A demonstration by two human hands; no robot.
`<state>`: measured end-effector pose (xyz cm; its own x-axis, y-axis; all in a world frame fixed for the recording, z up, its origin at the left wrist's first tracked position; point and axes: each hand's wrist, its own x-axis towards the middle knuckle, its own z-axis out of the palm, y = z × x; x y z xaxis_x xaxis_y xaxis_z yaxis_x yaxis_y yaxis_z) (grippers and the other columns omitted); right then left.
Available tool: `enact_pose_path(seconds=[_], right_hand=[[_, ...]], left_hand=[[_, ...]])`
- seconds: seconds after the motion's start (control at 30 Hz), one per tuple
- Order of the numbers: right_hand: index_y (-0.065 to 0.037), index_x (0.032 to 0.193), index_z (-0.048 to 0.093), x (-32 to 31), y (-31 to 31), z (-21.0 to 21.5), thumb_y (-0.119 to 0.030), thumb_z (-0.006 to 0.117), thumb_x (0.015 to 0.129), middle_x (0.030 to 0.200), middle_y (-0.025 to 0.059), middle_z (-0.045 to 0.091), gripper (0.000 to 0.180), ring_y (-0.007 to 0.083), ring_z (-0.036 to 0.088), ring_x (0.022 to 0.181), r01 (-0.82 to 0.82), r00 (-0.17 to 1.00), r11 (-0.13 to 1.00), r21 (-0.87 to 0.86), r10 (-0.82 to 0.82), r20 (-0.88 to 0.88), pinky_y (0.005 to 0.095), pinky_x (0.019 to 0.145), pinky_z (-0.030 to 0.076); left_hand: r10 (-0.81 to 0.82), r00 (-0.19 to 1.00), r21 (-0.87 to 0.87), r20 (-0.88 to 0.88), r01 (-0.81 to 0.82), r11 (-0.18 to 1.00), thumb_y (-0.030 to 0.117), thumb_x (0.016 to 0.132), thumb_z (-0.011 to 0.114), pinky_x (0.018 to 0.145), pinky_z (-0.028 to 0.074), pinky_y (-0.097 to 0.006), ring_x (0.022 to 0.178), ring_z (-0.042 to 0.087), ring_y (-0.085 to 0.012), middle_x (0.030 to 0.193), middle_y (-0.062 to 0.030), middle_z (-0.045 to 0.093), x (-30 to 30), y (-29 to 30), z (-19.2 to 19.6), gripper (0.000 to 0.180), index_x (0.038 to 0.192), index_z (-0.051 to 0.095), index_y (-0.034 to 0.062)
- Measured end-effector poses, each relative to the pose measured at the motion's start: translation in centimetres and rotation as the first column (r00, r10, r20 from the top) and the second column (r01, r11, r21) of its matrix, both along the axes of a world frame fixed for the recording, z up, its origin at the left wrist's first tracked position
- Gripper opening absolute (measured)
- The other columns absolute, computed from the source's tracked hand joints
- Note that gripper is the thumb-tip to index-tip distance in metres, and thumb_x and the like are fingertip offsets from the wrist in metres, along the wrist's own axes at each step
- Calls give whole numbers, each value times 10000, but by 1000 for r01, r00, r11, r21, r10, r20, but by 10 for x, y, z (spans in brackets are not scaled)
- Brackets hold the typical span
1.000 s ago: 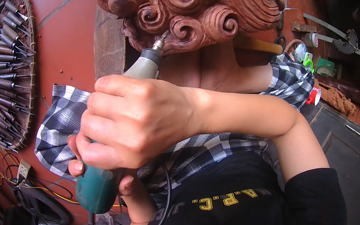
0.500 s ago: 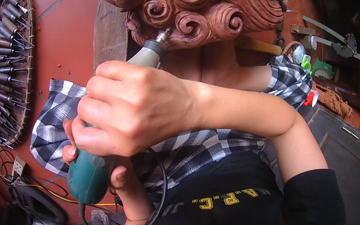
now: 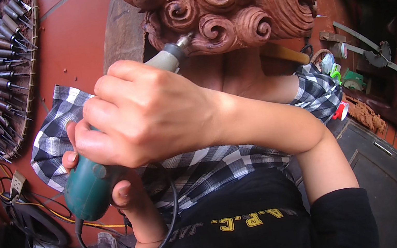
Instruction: The person carves a wooden sculpture using a chisel and mallet, then switches to a rotary power tool to refine the details. The person works on the intricate swirl patterns of the sculpture while seated on the floor.
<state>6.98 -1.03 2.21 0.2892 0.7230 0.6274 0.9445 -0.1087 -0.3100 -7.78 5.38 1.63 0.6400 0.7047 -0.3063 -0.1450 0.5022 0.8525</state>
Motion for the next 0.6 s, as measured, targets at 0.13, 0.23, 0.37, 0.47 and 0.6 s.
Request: enact_pose_path(seconds=[0.13,0.23,0.37,0.47,0.6], right_hand=[[-97,814,638,-4,4,0,-197,711,784,680,13,565,128,175,596,634,-3,1000,1000,10,3,-28,320,586,459],[-94,813,646,-5,5,1,-204,702,776,664,12,553,129,179,590,626,11,999,1000,28,-10,-37,320,579,450],[-99,795,646,1,5,4,-209,687,777,643,8,540,119,179,577,613,26,999,999,22,-26,-21,317,571,434],[-108,781,642,2,5,2,-211,678,779,637,6,545,110,177,577,608,41,999,999,1,-41,-8,317,568,426],[-113,780,643,0,8,0,-210,676,779,638,1,554,103,175,579,605,60,998,998,4,-60,-21,321,573,426]], left_hand=[[20,999,7,26,-21,1000,395,594,990,1210,318,-542,1439,396,-366,1567,-222,396,-5,5,-6,946,1328,411,248],[17,998,-18,56,-16,1000,369,587,985,1222,297,-529,1447,382,-354,1577,-212,382,-6,6,-4,949,1337,416,243],[44,997,-19,67,-43,999,320,595,969,1231,278,-500,1447,380,-343,1597,-207,358,6,10,-1,942,1356,420,231],[32,996,-16,77,-31,999,303,620,940,1232,274,-489,1445,383,-347,1597,-204,371,11,10,1,915,1375,428,219],[39,995,4,88,-39,999,319,619,935,1234,269,-492,1444,389,-343,1591,-186,389,14,14,-1,897,1364,449,206]])
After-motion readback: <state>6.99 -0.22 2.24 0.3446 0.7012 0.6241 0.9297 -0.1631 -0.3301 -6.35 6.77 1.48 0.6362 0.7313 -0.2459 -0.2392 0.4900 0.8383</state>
